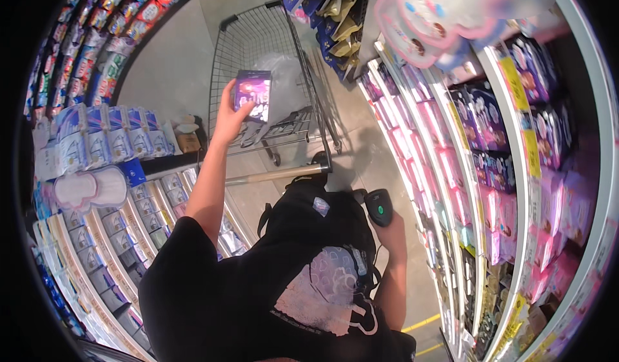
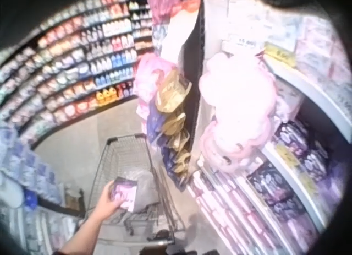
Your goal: Selecting personal care items from shelves, scanning them with a handheld scanner, and placing them into a shopping cart.
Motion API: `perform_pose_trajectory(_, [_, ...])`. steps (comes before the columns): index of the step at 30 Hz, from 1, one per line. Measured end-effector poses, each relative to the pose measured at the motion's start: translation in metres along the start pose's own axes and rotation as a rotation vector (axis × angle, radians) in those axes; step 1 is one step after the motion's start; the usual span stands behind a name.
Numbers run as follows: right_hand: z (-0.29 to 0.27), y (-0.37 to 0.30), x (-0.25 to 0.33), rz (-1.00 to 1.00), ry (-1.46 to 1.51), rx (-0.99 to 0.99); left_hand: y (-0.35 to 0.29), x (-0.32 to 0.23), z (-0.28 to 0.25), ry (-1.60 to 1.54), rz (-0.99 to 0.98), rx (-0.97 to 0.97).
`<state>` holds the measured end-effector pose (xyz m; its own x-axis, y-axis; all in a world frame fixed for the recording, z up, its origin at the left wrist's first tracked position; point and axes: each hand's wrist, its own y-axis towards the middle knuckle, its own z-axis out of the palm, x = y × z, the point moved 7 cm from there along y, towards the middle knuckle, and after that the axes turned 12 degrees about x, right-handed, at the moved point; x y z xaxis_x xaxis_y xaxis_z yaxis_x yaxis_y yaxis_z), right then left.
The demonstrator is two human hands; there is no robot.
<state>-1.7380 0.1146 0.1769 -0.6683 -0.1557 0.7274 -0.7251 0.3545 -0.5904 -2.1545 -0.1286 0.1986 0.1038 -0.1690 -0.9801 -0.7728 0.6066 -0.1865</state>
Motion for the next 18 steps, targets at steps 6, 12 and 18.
perform_pose_trajectory(6, [-0.040,-0.044,0.067,-0.227,0.146,0.095,-0.044,0.010,0.095,-0.874,-0.230,0.304])
perform_pose_trajectory(12, [-0.043,-0.092,0.114,-0.474,0.097,0.111,-0.057,-0.003,0.177,-0.924,-0.279,0.646])
perform_pose_trajectory(18, [-0.043,-0.124,0.099,-0.498,0.163,0.079,-0.047,-0.015,0.210,-0.754,-0.274,0.733])
